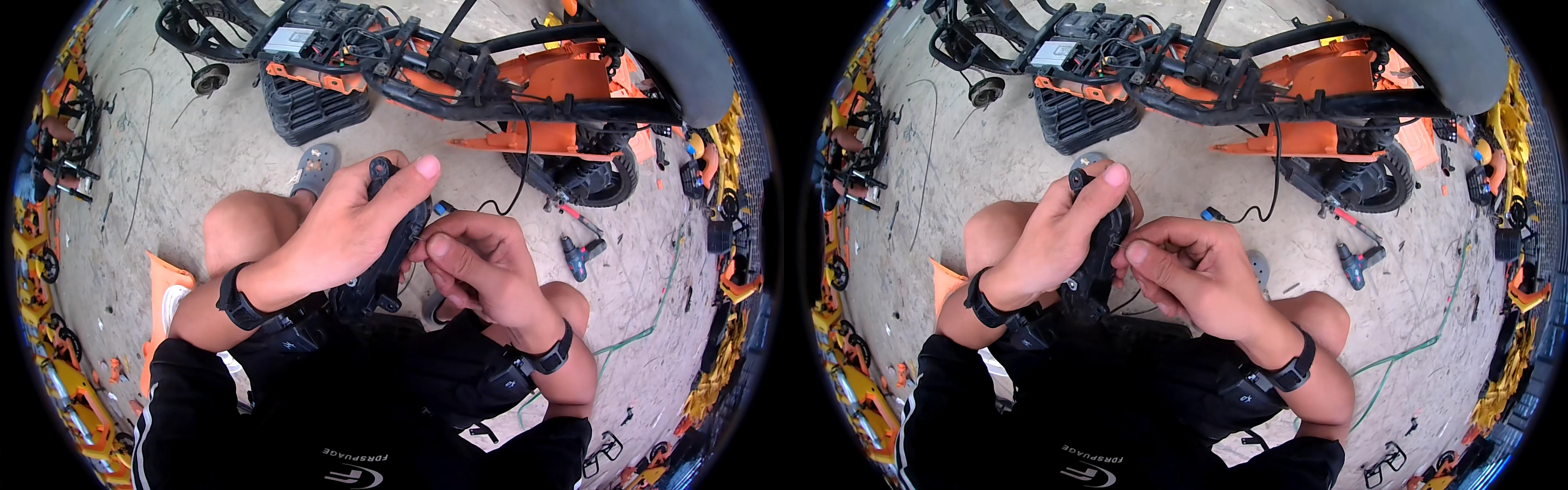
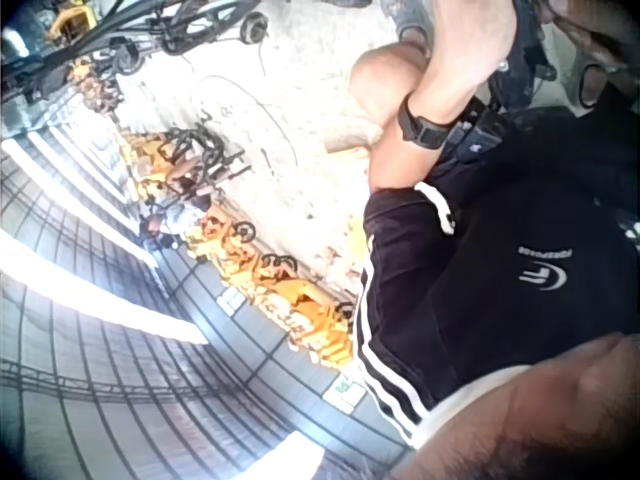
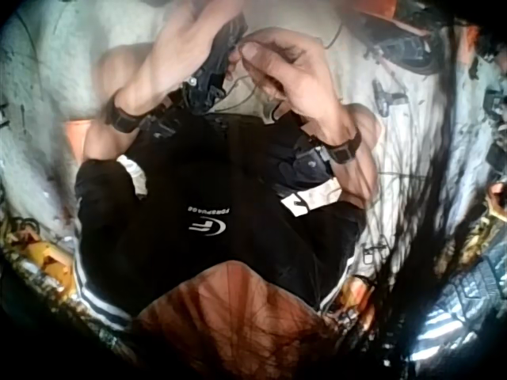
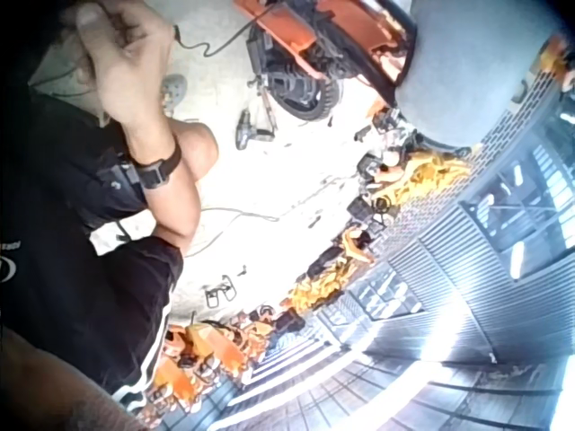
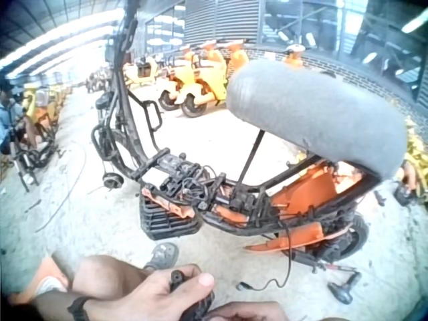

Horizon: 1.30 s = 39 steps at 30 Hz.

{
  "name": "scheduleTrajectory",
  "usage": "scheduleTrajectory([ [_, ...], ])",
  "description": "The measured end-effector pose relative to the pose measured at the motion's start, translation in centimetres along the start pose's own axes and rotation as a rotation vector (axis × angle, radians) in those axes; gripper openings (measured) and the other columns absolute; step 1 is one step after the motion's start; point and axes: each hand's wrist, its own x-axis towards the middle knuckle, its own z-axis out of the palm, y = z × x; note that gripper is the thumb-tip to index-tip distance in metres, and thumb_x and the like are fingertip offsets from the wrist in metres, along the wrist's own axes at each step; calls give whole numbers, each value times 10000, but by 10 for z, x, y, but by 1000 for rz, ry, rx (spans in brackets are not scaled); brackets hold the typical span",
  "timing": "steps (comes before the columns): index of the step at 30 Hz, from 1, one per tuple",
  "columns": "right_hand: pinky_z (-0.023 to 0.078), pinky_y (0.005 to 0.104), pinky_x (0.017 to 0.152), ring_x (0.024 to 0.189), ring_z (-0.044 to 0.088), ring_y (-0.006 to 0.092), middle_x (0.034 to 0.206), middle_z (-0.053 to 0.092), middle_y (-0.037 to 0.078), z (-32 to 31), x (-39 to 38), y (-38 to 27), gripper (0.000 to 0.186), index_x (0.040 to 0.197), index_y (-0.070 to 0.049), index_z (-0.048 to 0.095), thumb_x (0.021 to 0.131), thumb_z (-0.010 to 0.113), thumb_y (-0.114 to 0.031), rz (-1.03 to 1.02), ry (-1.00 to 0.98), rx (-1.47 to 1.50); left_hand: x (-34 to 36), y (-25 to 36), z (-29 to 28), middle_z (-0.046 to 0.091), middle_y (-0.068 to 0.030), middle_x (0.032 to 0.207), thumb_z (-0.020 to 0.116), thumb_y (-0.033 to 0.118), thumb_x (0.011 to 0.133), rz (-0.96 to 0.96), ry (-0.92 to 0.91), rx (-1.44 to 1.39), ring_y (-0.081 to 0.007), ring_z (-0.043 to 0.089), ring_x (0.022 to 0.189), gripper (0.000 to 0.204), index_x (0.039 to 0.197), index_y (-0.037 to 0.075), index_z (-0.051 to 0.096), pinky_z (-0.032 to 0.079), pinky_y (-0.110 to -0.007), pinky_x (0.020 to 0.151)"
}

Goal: The person is sitting on the floor in a workshop, holding a black plastic scooter component. They use a small tool to adjust or clean a specific area on the part, repeatedly manipulating the tool and the component. The person occasionally shifts the part to access different angles.

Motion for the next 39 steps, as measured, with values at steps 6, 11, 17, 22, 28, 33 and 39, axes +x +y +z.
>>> scheduleTrajectory([
  [6,292,199,404,463,428,49,690,618,60,1,2,3,208,972,52,659,997,542,-118,-9,-28,36,1,-4,-7,549,-31,618,458,415,1023,44,-34,70,-92,550,501,437,829,31,534,476,-243,435],
  [11,332,197,422,493,468,53,721,647,72,-1,3,0,181,973,50,673,976,568,-98,27,-40,92,-1,1,-2,519,9,625,506,412,1010,7,-23,-35,-50,515,518,436,783,41,518,425,-214,426],
  [17,404,205,488,543,553,80,747,673,65,-1,4,-3,83,910,1,734,846,682,-1,-576,45,-703,2,-6,-11,550,-40,632,412,414,1036,126,-40,182,-102,542,506,463,831,25,555,494,-250,440],
  [22,390,208,478,539,555,75,733,662,57,-1,1,0,133,914,-11,745,786,732,26,-614,151,-708,2,-3,-7,560,-43,649,416,422,1032,69,-38,86,-114,578,505,461,837,28,554,509,-246,444],
  [28,356,175,479,546,523,22,771,663,36,-1,3,9,157,930,-3,738,781,744,47,-525,198,-497,-1,1,-5,569,-54,660,425,434,1026,0,-12,27,-125,607,506,462,843,30,552,517,-245,441],
  [33,337,164,480,551,508,-2,802,663,24,-1,5,15,140,922,4,727,790,739,49,-498,212,-396,-2,3,-4,570,-55,658,426,433,1025,-16,-9,11,-127,603,503,460,848,28,551,515,-247,441],
  [39,334,165,478,546,501,-1,805,663,25,6,6,17,97,897,7,713,809,724,46,-511,272,-381,-1,1,-6,564,-58,653,431,426,1025,6,-24,7,-136,590,496,454,847,25,549,516,-261,442],
])
